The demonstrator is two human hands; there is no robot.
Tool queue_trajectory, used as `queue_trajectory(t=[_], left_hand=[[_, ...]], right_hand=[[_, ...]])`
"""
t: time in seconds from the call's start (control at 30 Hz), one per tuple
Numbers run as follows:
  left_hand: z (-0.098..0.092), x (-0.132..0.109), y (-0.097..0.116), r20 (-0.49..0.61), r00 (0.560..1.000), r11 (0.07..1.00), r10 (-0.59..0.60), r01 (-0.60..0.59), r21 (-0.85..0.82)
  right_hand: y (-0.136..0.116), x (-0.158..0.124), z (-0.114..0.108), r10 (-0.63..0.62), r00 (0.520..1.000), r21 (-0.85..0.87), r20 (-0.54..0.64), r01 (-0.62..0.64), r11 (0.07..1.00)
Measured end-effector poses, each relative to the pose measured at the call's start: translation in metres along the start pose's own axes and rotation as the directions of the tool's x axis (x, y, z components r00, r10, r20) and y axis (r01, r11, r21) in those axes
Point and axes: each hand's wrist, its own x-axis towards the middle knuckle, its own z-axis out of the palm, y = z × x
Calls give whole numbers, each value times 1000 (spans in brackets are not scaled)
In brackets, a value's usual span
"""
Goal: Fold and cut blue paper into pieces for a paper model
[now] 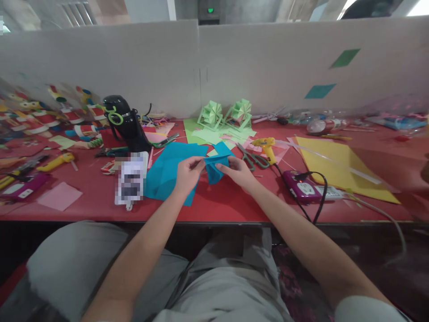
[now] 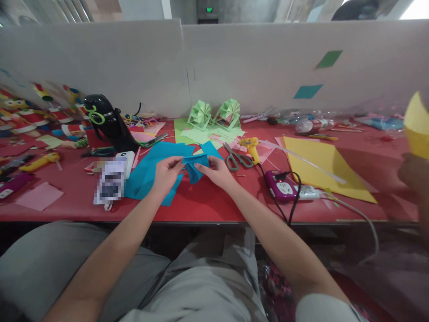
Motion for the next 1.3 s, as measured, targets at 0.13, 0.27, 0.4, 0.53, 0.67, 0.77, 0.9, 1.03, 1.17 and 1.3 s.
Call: queue_trajectory(t=[0.13, 0.27, 0.4, 0.53, 0.67, 0.77, 0.9, 1.03, 1.17, 1.3], left_hand=[[0, 0, 2, -34, 999, 999, -33, 35, 37], [0, 0, 6, -11, 985, 983, -171, 170, -66], [0, 1, 10, 17, 970, 964, -243, 243, -112], [1, 0, 11, 75, 960, 959, -269, 274, -73], [2, -1, 7, 111, 982, 988, -156, 154, 25], [2, -1, 4, 90, 985, 989, -147, 144, 33], [0, 0, 3, 82, 984, 987, -159, 158, 19], [1, 0, 6, 86, 982, 986, -169, 168, 20], [2, -2, 8, 107, 979, 985, -171, 168, 39], [2, -2, 7, 121, 980, 986, -160, 155, 56]], right_hand=[[-6, -4, 0, 55, 994, 115, 95, -65, 991], [-4, -3, -2, 103, 988, 172, 113, -122, 978], [1, -1, -3, 124, 989, 204, 82, -138, 969], [0, -1, -5, 128, 986, 174, 105, -145, 974], [-3, -2, -5, 116, 983, 139, 145, -136, 981], [-3, -2, -5, 115, 982, 134, 153, -136, 982], [3, 0, -5, 118, 991, 152, 68, -127, 980], [5, 2, -7, 145, 989, 135, -37, -139, 981], [4, 1, -8, 150, 988, 146, -39, -143, 979], [5, 1, -9, 152, 987, 178, -46, -142, 974]])
